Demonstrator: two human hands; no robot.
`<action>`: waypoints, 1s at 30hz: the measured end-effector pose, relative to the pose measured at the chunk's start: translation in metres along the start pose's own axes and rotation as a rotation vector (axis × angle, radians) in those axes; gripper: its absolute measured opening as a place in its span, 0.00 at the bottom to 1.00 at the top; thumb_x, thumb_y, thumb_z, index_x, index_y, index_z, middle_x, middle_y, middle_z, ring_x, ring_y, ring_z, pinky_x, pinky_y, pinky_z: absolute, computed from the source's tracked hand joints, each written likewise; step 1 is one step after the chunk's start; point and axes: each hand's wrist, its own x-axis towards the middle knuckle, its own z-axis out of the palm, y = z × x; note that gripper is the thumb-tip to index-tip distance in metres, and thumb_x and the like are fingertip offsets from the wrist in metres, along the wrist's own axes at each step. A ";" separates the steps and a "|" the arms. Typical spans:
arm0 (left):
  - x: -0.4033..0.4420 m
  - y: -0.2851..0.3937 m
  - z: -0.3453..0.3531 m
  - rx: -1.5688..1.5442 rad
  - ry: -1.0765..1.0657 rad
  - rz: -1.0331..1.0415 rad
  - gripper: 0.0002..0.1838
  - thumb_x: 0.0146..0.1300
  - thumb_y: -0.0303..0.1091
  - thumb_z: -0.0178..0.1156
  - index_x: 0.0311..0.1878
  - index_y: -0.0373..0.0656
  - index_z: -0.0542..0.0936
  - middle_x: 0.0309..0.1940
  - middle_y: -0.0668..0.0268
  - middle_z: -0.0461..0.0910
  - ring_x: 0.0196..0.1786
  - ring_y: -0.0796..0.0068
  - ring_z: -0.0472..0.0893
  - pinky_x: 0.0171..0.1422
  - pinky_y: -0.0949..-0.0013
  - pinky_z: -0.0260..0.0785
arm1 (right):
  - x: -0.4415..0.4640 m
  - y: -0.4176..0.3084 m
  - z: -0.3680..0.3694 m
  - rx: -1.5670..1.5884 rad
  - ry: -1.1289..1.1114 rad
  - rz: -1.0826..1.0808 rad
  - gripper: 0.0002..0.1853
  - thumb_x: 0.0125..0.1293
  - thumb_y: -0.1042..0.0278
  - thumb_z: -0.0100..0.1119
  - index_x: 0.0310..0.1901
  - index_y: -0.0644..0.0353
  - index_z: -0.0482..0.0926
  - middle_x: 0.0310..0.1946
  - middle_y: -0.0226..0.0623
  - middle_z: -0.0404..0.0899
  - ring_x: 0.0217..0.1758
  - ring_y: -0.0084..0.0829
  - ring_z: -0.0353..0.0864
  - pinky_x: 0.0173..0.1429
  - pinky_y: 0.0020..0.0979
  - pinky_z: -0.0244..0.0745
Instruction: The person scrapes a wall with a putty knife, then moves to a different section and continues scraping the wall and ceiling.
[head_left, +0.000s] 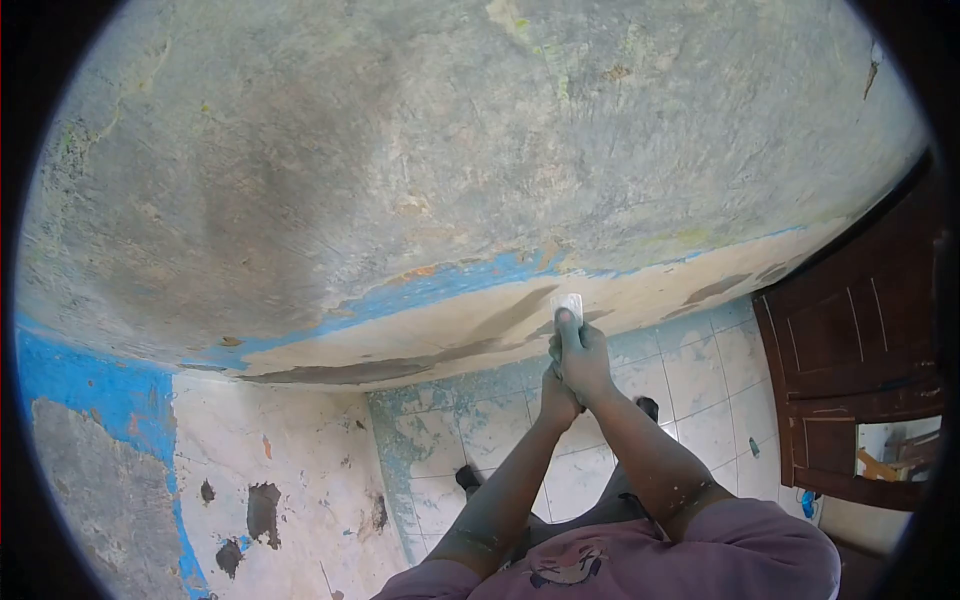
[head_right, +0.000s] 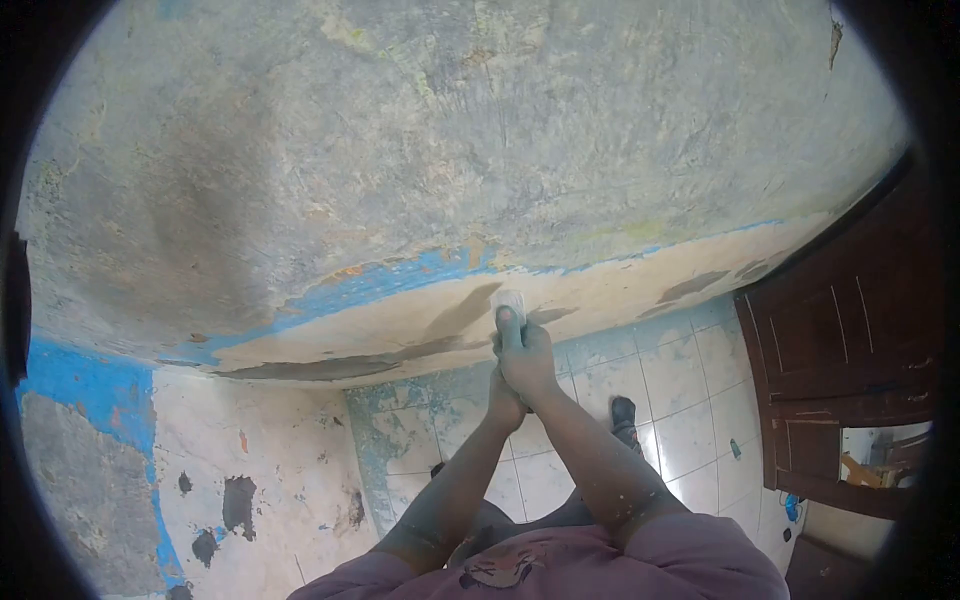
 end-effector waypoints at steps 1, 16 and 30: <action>0.000 0.002 0.002 -0.039 0.040 0.000 0.18 0.60 0.36 0.56 0.51 0.39 0.68 0.41 0.65 0.76 0.39 0.78 0.77 0.39 0.73 0.71 | 0.006 -0.005 0.002 -0.003 -0.003 -0.003 0.23 0.67 0.50 0.46 0.22 0.62 0.70 0.15 0.25 0.66 0.19 0.15 0.61 0.23 0.22 0.57; 0.025 -0.008 -0.011 -0.309 -0.076 0.027 0.12 0.59 0.30 0.56 0.45 0.39 0.71 0.41 0.65 0.77 0.41 0.77 0.76 0.41 0.74 0.71 | 0.011 -0.022 0.007 0.084 -0.060 -0.077 0.22 0.68 0.52 0.45 0.21 0.61 0.69 0.15 0.25 0.65 0.18 0.14 0.60 0.21 0.22 0.56; 0.010 -0.006 -0.006 -0.114 0.098 0.064 0.20 0.57 0.43 0.57 0.47 0.38 0.72 0.31 0.64 0.78 0.33 0.74 0.77 0.32 0.70 0.69 | 0.008 -0.007 0.005 -0.021 -0.072 -0.061 0.23 0.66 0.50 0.47 0.22 0.61 0.69 0.15 0.25 0.65 0.19 0.15 0.62 0.22 0.22 0.56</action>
